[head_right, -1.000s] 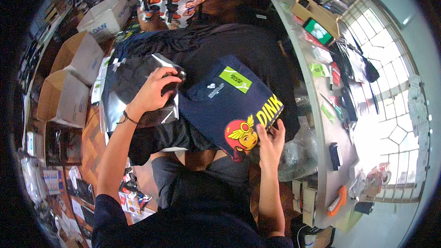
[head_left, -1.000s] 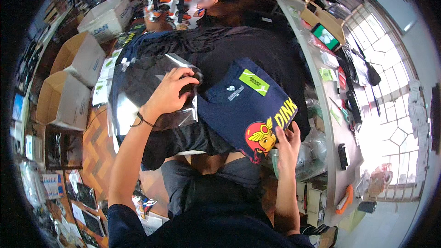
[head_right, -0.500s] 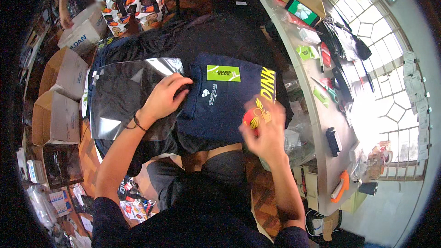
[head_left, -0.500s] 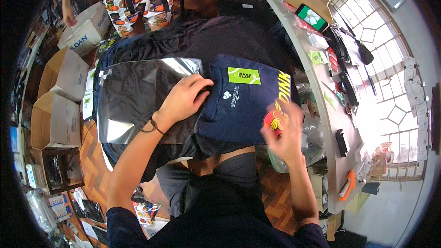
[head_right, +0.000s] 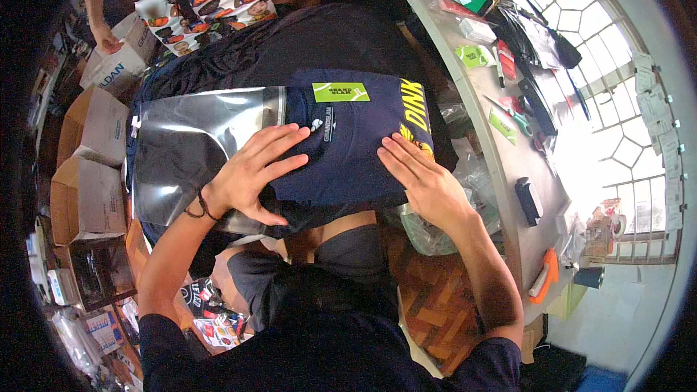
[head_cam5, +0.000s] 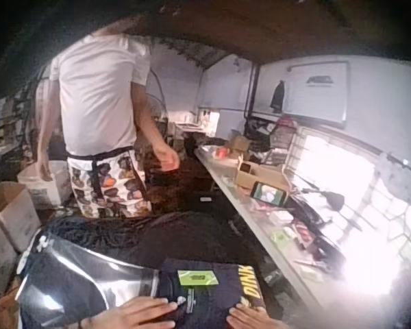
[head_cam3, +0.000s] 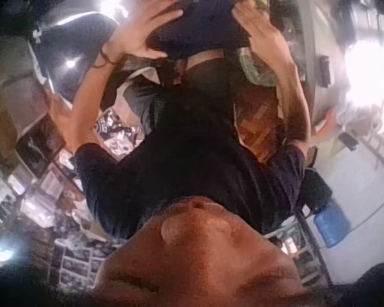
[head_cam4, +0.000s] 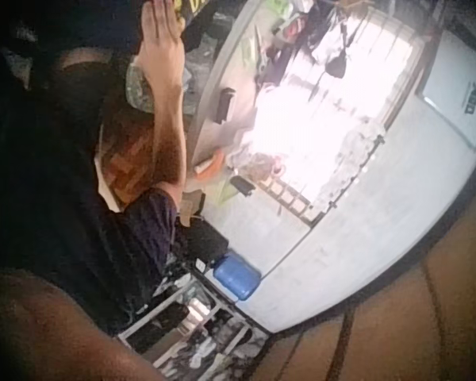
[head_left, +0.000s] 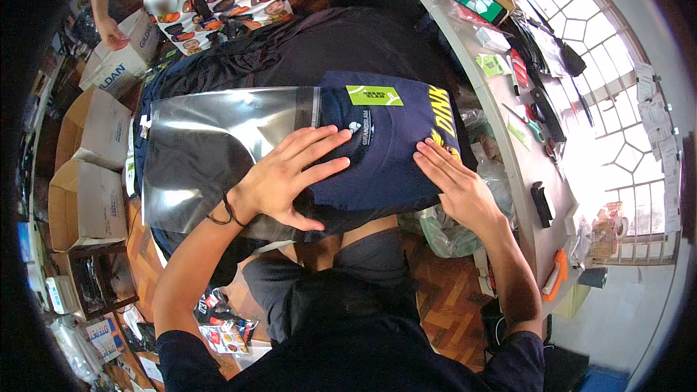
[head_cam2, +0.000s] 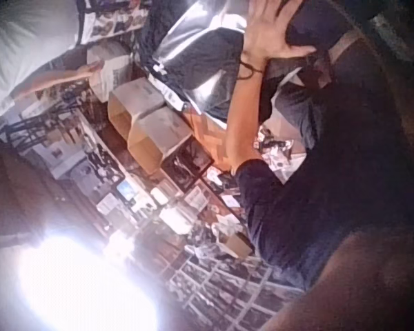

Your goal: The person folds a dark blue t-shirt with a graphic print, places it into a clear plastic bag, and seals it. They then pick up a black t-shirt with a coffee-themed graphic, fold it, and place it into another plastic bag.

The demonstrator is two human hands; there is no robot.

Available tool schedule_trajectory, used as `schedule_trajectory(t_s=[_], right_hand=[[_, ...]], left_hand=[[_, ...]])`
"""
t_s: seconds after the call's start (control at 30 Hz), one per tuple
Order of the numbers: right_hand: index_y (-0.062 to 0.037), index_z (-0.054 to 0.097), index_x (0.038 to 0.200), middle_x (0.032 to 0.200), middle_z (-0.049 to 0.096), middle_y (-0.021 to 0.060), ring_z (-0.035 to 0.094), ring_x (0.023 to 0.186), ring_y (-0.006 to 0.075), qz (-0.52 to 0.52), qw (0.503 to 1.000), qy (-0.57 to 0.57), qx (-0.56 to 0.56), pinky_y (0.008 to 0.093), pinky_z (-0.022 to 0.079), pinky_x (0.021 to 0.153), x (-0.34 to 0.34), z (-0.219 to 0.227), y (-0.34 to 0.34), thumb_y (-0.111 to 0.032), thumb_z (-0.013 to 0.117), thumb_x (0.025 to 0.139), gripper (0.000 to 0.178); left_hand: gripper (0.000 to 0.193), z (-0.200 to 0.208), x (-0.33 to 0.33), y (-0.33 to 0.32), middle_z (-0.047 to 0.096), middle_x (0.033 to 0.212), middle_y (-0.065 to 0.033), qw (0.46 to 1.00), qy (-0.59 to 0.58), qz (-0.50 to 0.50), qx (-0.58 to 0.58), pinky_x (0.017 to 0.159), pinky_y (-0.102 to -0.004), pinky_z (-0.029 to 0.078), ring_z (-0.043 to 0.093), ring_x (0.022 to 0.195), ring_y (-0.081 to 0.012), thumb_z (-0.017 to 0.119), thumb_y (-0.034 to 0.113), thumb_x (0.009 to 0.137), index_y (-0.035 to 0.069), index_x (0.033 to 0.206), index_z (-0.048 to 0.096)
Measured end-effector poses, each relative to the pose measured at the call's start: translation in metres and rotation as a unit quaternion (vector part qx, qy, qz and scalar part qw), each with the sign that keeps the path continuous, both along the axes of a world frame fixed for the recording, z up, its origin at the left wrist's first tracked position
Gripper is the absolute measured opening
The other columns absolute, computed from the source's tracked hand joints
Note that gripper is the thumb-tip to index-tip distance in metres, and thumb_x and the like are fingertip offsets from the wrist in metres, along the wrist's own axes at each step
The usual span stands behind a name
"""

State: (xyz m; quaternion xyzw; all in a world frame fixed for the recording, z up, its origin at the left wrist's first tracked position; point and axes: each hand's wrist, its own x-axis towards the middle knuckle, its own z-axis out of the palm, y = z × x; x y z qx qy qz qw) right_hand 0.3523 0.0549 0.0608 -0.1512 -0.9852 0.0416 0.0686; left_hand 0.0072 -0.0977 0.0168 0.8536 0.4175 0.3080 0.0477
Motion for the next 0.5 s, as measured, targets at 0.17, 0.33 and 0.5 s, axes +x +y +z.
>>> schedule_trajectory(t_s=[0.17,0.33,0.5], right_hand=[[-0.0042,0.058,0.151,0.162,0.052,0.0144,0.047,0.153,0.0292,0.019,0.994,0.019,-0.106,0.0425,0.043,0.125,0.007,0.02,-0.009,0.01,0.056,0.079,0.073],[-0.0042,0.063,0.146,0.159,0.056,0.014,0.051,0.15,0.0301,0.022,0.993,0.049,-0.102,0.0426,0.045,0.123,0.017,0.015,-0.04,0.008,0.058,0.076,0.071],[-0.008,0.065,0.143,0.158,0.057,0.0117,0.05,0.152,0.0305,0.061,0.996,0.046,-0.052,0.048,0.043,0.125,0.031,0.0,-0.043,-0.001,0.07,0.074,0.069]], left_hand=[[0.092,-0.007,0.006,-0.001,0.039,0.172,-0.0162,0.998,-0.009,-0.019,0.051,0.128,-0.0553,0.031,0.039,0.158,-0.0374,0.083,0.041,0.08,0.018,0.161,0.045],[0.06,0.002,0.011,0.012,0.044,0.171,-0.0096,0.988,0.119,-0.024,0.099,0.13,-0.0508,0.032,0.042,0.157,-0.0318,0.062,0.022,0.094,0.022,0.154,0.055],[0.049,-0.011,0.026,0.014,0.054,0.162,-0.0075,0.987,0.104,-0.114,0.047,0.124,-0.0479,0.045,0.051,0.15,-0.0313,0.052,0.015,0.099,0.016,0.147,0.063]])
